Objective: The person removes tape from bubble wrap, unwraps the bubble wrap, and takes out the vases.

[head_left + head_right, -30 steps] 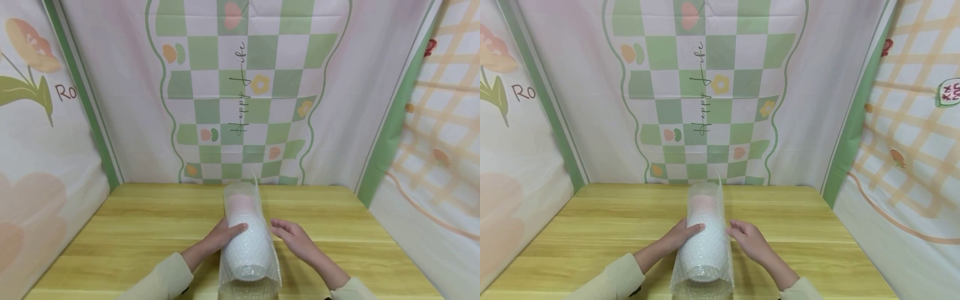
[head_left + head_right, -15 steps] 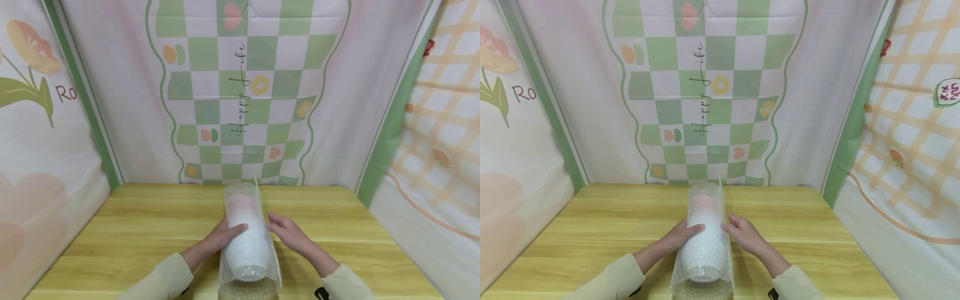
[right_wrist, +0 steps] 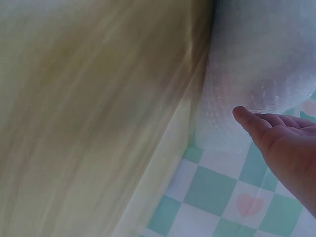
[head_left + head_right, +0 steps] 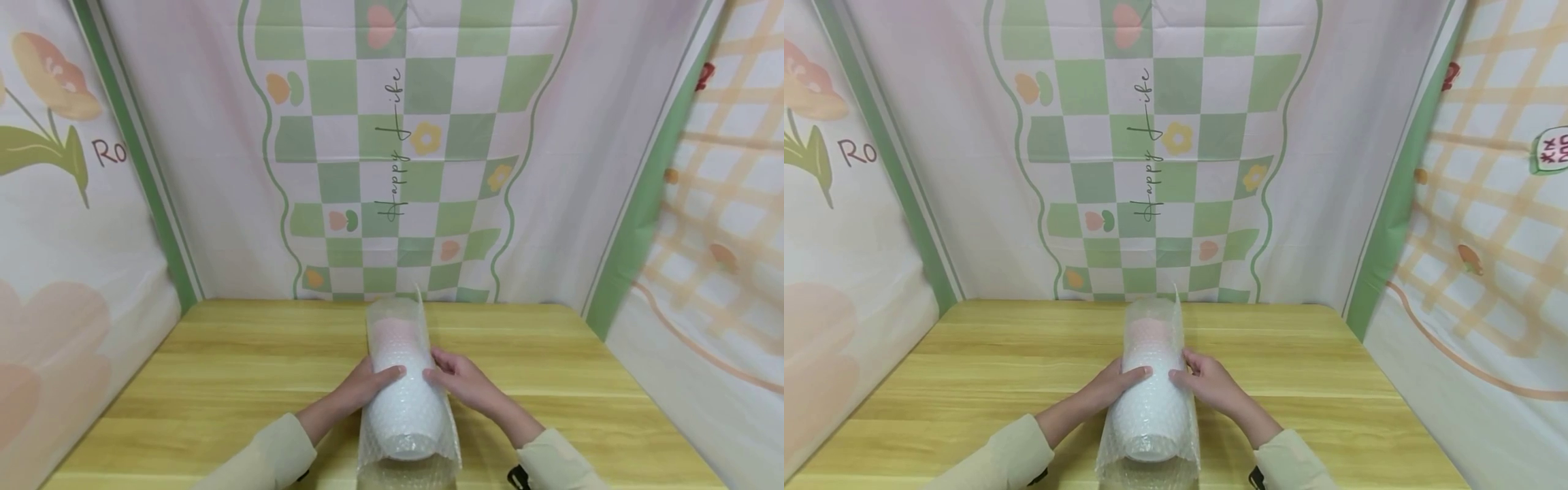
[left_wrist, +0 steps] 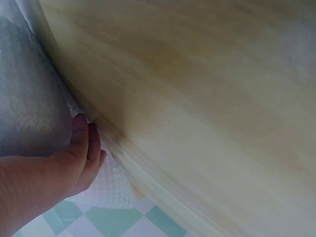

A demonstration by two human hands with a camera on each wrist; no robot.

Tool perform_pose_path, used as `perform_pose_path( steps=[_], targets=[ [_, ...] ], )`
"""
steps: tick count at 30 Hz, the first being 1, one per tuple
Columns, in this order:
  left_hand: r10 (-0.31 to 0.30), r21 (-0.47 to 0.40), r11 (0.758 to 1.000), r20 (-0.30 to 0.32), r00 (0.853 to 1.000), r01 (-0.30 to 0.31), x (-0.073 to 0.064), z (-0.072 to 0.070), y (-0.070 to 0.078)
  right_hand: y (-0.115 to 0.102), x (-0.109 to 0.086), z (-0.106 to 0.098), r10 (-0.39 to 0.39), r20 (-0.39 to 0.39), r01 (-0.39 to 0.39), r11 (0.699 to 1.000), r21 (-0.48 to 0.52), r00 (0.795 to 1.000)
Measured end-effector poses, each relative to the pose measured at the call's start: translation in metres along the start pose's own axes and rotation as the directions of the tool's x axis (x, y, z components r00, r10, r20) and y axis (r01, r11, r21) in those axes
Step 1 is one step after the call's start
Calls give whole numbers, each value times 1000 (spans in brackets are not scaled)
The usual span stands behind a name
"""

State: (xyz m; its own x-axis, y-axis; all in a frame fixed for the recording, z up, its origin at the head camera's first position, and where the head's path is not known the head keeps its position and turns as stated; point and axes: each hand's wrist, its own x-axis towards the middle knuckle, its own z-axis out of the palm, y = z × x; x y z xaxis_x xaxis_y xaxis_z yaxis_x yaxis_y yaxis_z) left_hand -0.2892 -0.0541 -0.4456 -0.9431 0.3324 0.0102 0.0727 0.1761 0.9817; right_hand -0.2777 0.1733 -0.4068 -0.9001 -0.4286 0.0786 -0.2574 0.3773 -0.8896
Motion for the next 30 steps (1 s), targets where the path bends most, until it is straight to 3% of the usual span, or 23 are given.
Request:
perform_pose_path(
  steps=[14, 30],
  targets=[
    [-22, 4, 1000, -8, 1000, 22, 0, 0, 0, 8, 5, -11, -21, 101, 19, 1000, 18, 995],
    [-15, -4, 1000, -11, 1000, 15, 0, 0, -3, 4, 6, -10, -12, 61, 16, 997, -70, 998]
  ],
)
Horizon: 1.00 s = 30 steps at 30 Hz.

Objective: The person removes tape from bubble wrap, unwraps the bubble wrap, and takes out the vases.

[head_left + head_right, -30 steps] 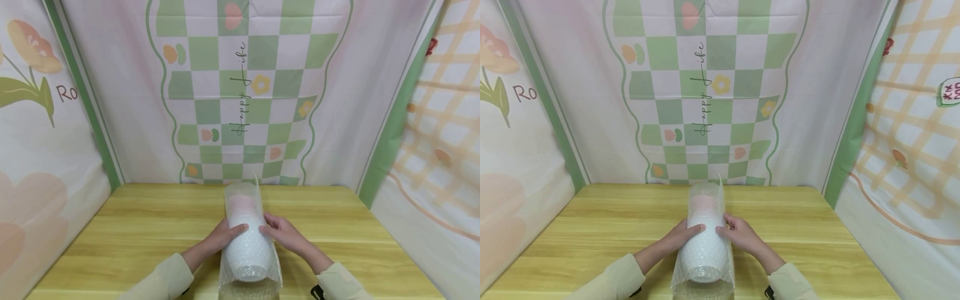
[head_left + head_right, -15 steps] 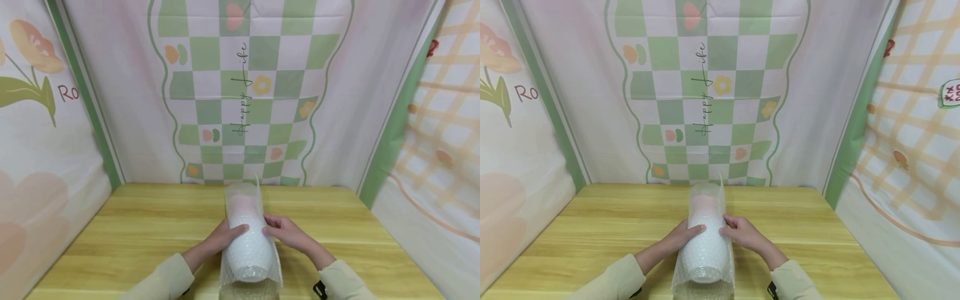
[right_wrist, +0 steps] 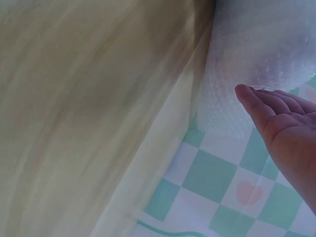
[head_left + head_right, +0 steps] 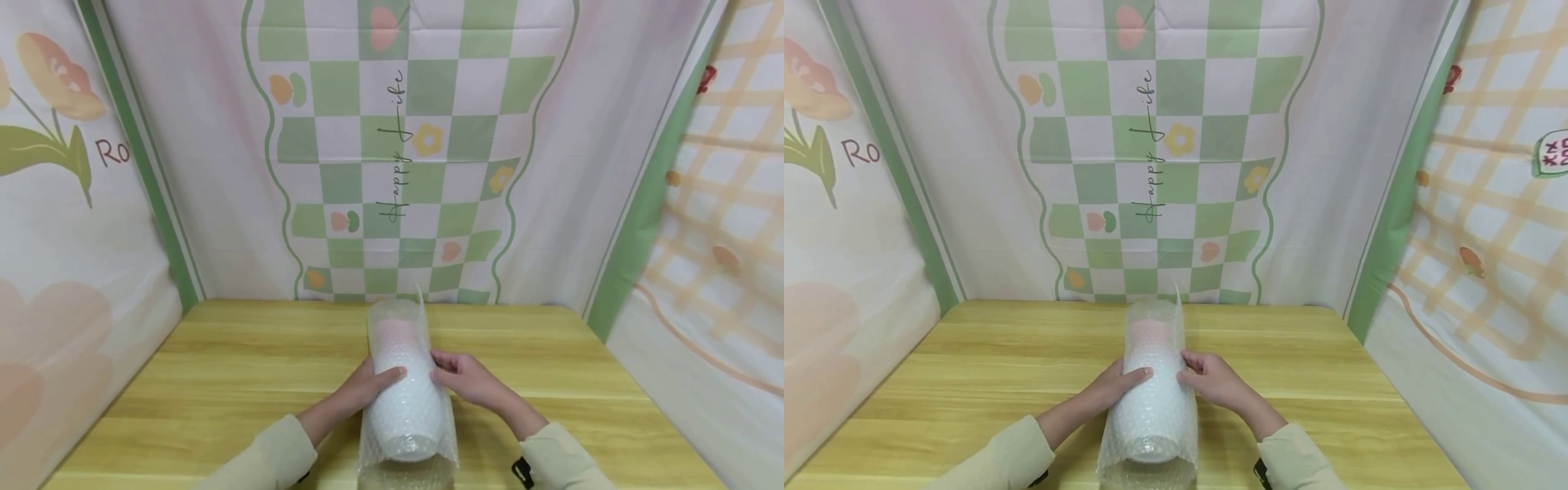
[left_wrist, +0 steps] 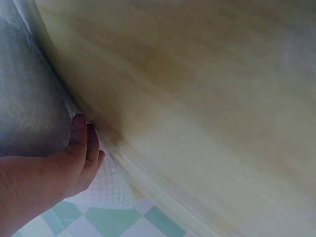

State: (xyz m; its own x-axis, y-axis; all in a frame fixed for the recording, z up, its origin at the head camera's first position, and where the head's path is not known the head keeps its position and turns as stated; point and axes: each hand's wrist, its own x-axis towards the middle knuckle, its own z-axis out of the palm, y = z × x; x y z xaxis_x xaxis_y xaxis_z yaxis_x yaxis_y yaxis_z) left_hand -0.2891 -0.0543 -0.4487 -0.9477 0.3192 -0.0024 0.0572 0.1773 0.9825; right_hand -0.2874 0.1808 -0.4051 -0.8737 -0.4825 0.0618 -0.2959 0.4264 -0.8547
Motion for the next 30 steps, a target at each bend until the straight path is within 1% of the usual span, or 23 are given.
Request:
perform_pose_path(
  steps=[8, 14, 18, 24, 30],
  targets=[
    [12, -3, 1000, 3, 1000, -12, 0, 0, 1, 2, 1, 1, -19, -7, 18, 998, -66, 1000],
    [14, 3, 1000, 10, 1000, -14, -2, 0, 2, 2, 0, 3, -59, -4, 58, 993, -106, 998],
    [11, 9, 1000, 14, 1000, -11, -2, 0, 2, 2, -1, 3, -74, 0, 73, 991, -116, 997],
    [5, 2, 1000, 24, 1000, -5, 0, -1, 1, 1, -1, 2, -76, 15, 77, 989, -127, 997],
    [0, 1, 1000, 20, 1000, 0, -1, -1, 1, 0, -1, 1, -96, 41, 102, 977, -186, 995]
  ],
)
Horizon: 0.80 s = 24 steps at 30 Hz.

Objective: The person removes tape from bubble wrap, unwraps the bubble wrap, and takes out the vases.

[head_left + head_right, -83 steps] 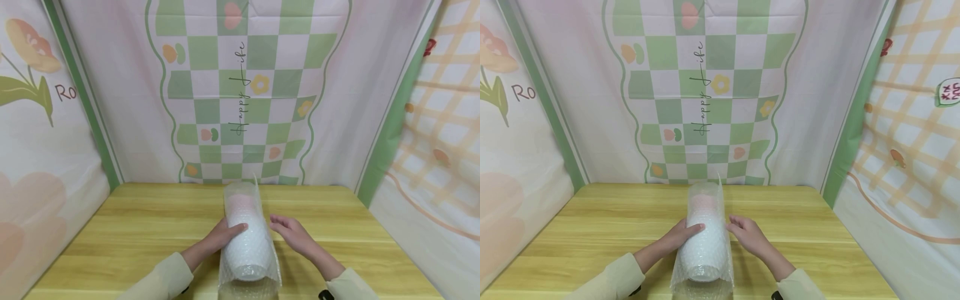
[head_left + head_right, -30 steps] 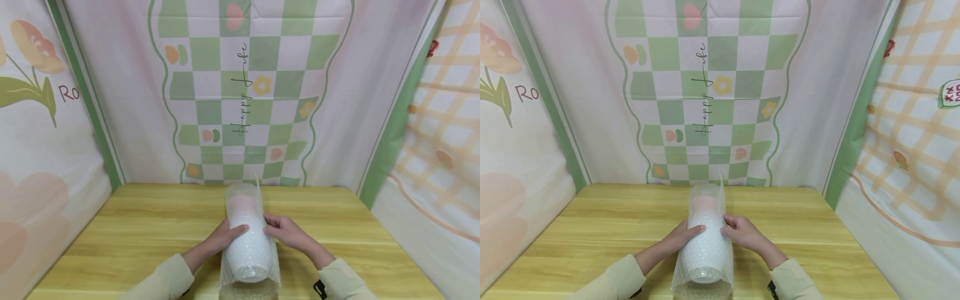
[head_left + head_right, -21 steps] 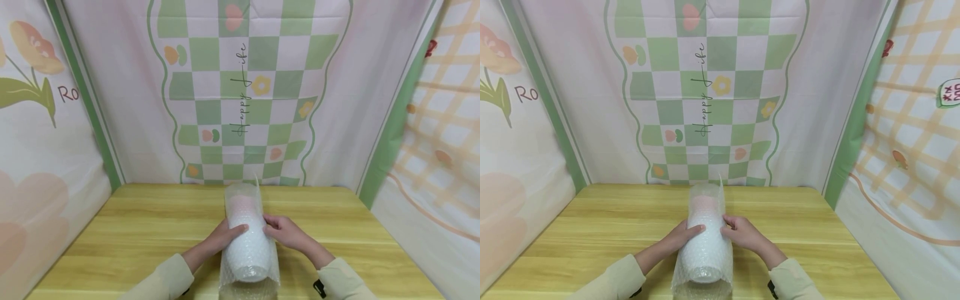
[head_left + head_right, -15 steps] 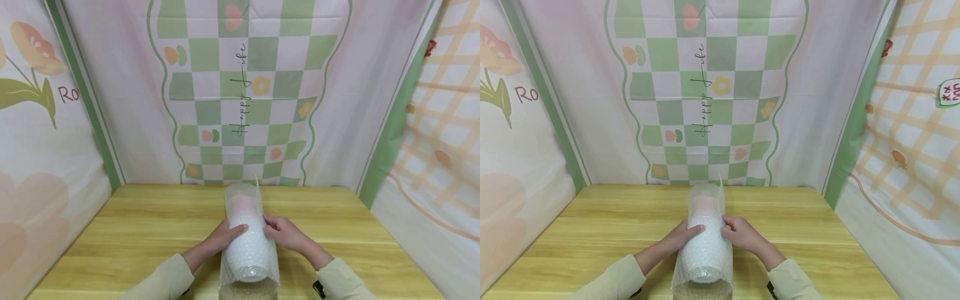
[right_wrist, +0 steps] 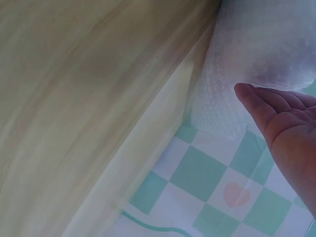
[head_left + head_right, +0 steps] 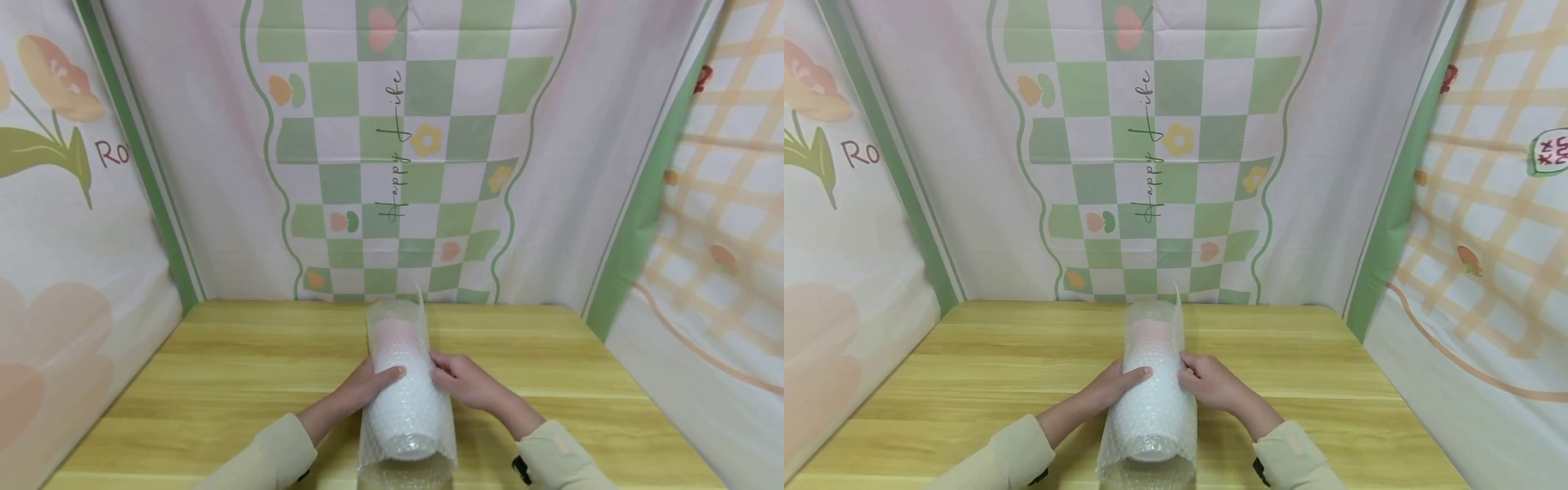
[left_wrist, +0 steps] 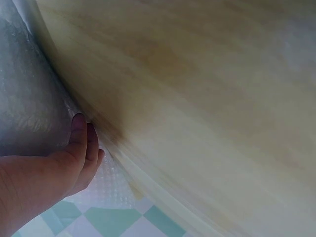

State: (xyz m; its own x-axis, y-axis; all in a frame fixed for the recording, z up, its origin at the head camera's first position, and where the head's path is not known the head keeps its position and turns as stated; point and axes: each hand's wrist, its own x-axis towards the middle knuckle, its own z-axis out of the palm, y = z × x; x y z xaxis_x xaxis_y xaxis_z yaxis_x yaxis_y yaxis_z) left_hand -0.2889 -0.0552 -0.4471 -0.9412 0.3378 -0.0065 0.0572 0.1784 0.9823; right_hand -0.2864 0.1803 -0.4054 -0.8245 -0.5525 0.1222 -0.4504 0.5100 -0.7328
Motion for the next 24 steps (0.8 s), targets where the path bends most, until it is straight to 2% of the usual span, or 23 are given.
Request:
perform_pose_path(
  steps=[17, 24],
  targets=[
    [-5, 4, 1000, -5, 1000, 5, 0, 1, 2, 0, -1, -3, 1, 9, -1, 1000, 15, 1000],
    [2, 4, 1000, -5, 1000, -2, 0, 1, 3, 1, 0, -2, 27, 2, -27, 1000, 12, 1000]
  ],
)
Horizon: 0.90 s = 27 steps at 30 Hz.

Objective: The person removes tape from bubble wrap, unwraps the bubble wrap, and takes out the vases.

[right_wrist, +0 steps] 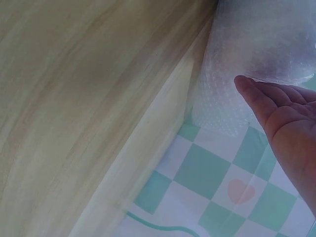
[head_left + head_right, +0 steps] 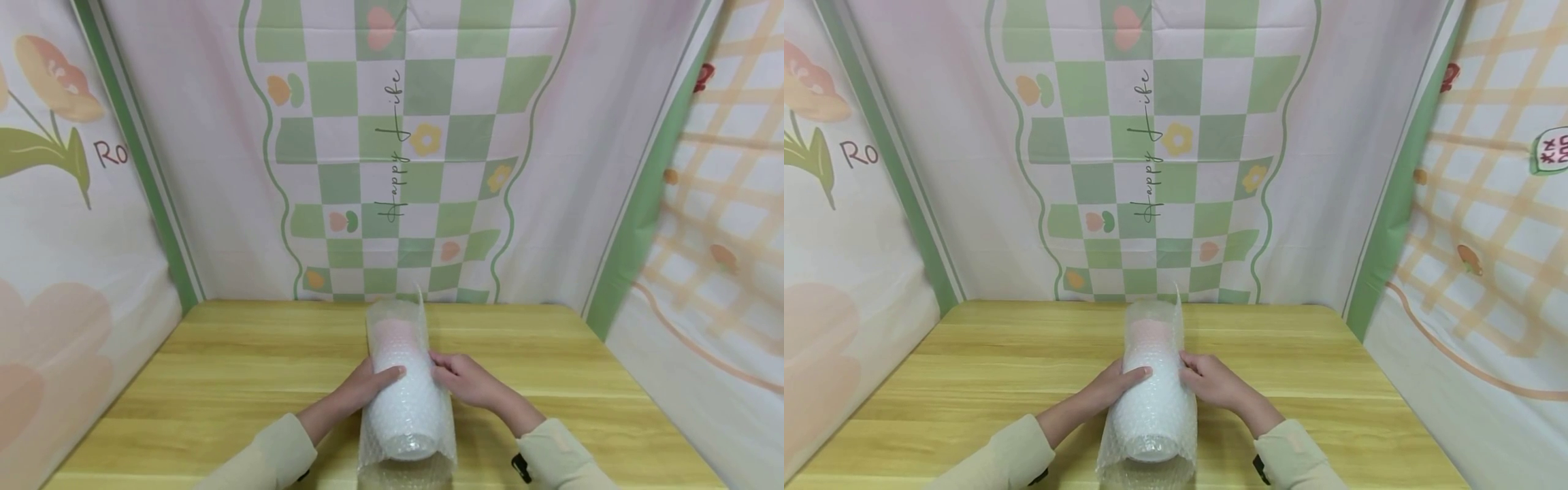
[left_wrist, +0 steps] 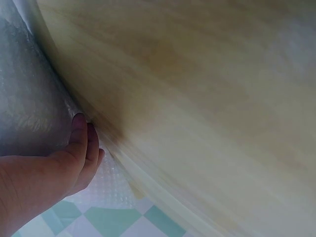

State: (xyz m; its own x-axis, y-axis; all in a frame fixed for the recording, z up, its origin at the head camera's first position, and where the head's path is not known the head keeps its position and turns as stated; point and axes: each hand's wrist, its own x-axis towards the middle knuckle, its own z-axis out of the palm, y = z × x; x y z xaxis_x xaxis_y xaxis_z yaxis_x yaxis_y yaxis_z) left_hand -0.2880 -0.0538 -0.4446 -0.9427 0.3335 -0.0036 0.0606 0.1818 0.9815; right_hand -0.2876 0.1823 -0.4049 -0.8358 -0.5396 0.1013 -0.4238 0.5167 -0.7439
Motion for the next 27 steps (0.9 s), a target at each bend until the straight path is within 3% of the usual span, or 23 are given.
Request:
perform_pose_path(
  steps=[18, 27],
  targets=[
    [2, -8, 1000, 12, 1000, -2, 1, -1, -3, 11, -1, -1, -10, -15, 11, 994, 113, 1000],
    [1, -28, 1000, 25, 1000, -1, 2, -2, -3, 13, -1, -1, 37, -18, -32, 978, 204, 999]
  ],
)
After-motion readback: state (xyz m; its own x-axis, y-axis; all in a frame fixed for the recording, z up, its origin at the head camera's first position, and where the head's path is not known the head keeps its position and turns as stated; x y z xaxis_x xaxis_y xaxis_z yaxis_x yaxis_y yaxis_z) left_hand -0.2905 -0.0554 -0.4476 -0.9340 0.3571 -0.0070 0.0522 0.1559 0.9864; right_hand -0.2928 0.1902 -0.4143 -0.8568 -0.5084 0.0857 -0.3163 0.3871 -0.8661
